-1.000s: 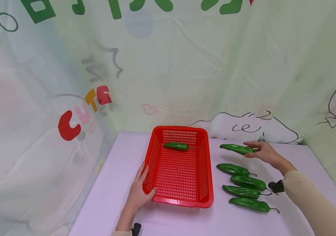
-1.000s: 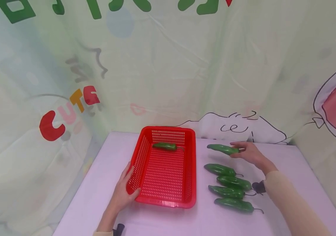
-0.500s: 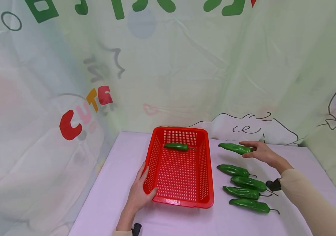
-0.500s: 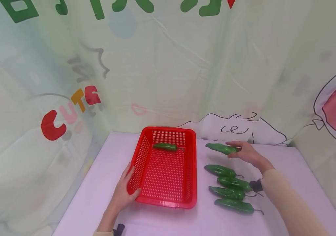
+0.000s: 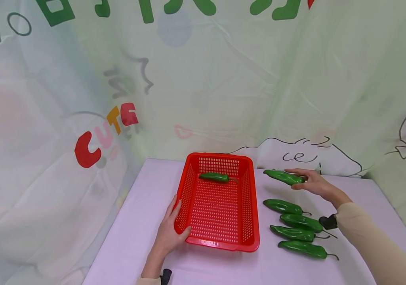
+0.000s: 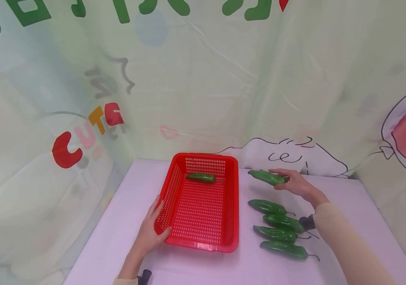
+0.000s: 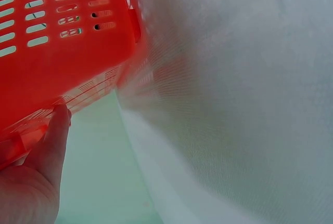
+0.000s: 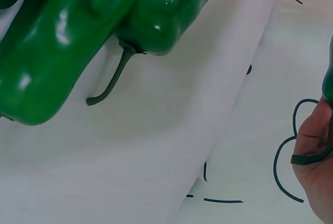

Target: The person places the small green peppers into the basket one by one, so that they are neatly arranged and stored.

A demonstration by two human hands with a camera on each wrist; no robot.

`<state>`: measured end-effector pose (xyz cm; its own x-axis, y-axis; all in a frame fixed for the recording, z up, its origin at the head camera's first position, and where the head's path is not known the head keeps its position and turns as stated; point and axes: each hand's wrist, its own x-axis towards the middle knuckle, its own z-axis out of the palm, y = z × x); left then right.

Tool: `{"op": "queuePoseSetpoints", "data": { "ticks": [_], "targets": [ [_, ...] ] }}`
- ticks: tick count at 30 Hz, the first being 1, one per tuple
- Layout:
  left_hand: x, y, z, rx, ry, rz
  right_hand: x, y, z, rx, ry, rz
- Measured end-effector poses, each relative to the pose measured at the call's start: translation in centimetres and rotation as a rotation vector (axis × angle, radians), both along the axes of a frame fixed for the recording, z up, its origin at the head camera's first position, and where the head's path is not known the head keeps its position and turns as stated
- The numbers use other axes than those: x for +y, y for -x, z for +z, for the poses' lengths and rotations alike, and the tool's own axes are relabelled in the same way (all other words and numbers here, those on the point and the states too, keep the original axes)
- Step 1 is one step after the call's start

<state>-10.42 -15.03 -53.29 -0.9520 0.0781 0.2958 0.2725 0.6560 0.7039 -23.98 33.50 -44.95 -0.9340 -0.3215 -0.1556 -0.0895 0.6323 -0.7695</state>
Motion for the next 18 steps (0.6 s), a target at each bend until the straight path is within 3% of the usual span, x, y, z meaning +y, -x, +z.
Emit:
{"op": "queuePoseSetpoints", "data": {
  "ticks": [18],
  "targets": [
    [0.0,0.0,0.0,0.018,-0.016,-0.010,-1.7,0.4,1.6,0.063,-0.021,0.033]
  ]
}}
